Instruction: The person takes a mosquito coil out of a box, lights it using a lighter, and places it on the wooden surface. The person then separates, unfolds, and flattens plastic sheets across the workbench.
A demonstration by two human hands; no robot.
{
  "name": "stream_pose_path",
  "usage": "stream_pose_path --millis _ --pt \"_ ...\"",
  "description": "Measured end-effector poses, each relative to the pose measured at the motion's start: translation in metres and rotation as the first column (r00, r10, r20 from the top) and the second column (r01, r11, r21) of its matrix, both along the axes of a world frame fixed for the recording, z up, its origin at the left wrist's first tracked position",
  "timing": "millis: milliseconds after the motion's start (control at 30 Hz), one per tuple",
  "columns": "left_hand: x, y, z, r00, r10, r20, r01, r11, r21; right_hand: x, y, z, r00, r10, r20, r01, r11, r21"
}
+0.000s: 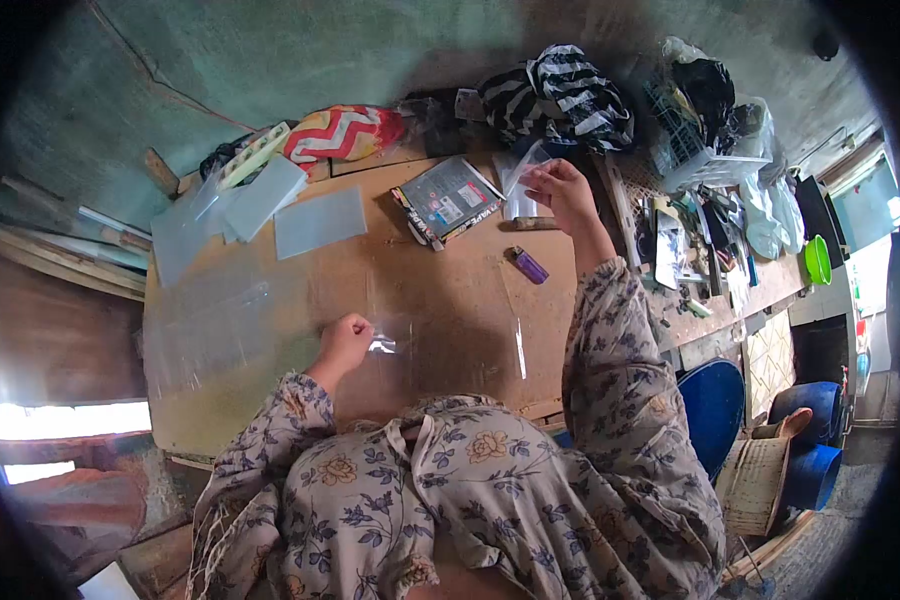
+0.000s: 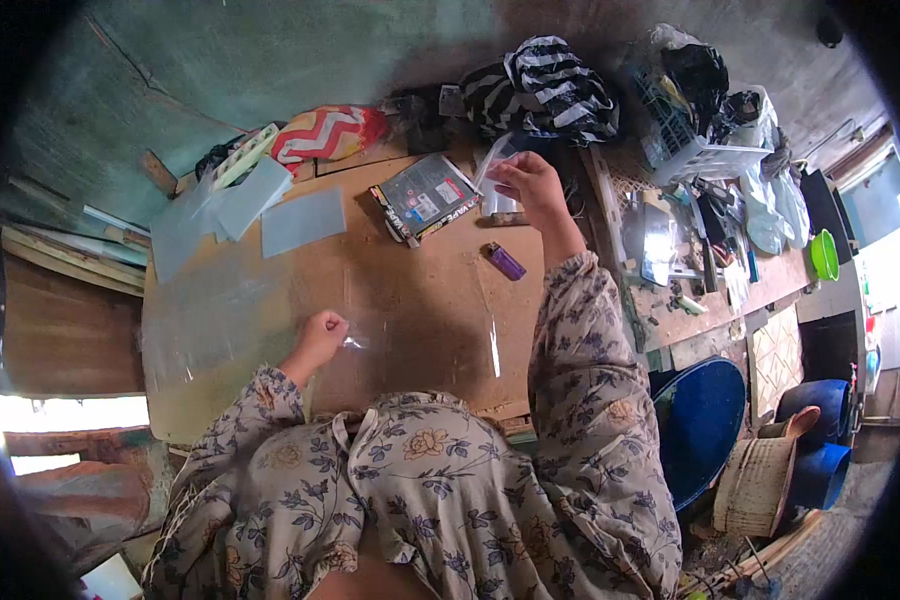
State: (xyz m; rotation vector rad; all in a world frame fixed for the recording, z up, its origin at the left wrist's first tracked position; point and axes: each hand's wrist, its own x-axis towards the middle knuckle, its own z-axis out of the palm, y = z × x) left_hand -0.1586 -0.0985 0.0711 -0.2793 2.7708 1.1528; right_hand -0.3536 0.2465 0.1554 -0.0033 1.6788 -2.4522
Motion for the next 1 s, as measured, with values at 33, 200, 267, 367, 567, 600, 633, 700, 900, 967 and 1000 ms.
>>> stream_pose_path --millis 33,200,267,367,567,600,633,700,900,967,1000 --pt "-0.003 -0.002 0.003 1.000 0.003 0.006 -0.003 1.000 -0.002 0.007 -0.004 0.005 1.000 0.019 -0.002 -0.019 0.998 -0.060" --pt "-0.026 0.008 0.032 0.993 0.083 0.090 -0.118 0.847 0.519 0.049 -0.011 0.003 0.996 -0.082 -0.038 0.080 0.995 -0.062" --pt "-0.038 0.017 0.042 0.991 0.080 0.111 -0.126 0.846 0.518 0.073 -0.018 -0.001 0.992 -0.124 -0.032 0.124 0.992 0.012" --pt "-0.073 0.036 0.040 0.994 0.071 0.086 -0.107 0.828 0.550 0.095 -0.040 -0.043 0.987 -0.071 -0.142 0.102 0.970 0.222" --pt "-0.131 0.059 0.038 0.927 0.068 0.368 -0.288 0.756 0.588 0.121 -0.098 -0.049 0.914 -0.066 -0.400 0.295 0.784 0.546" --pt "-0.127 0.065 0.043 0.929 0.068 0.365 -0.286 0.757 0.587 0.125 -0.101 -0.038 0.912 -0.012 -0.410 0.309 0.677 0.667" --pt "-0.120 0.073 0.047 0.912 0.019 0.410 -0.294 0.728 0.619 0.124 -0.103 -0.043 0.912 -0.014 -0.410 0.310 0.680 0.665" --pt "-0.102 0.088 0.064 0.890 -0.030 0.455 -0.306 0.701 0.644 0.124 -0.109 -0.052 0.817 0.036 -0.576 0.370 0.733 0.571" --pt "-0.068 0.084 0.080 0.937 -0.225 0.267 -0.114 0.524 0.844 0.135 -0.112 -0.039 0.966 0.075 -0.249 -0.004 0.962 0.274" --pt "-0.070 0.073 0.076 0.926 -0.253 0.279 -0.122 0.498 0.859 0.137 -0.111 -0.034 0.967 0.080 -0.243 -0.054 0.992 0.111" --pt "-0.070 0.071 0.074 0.915 -0.283 0.286 -0.125 0.475 0.871 0.137 -0.108 -0.034 0.982 0.092 -0.167 -0.086 0.995 0.042"
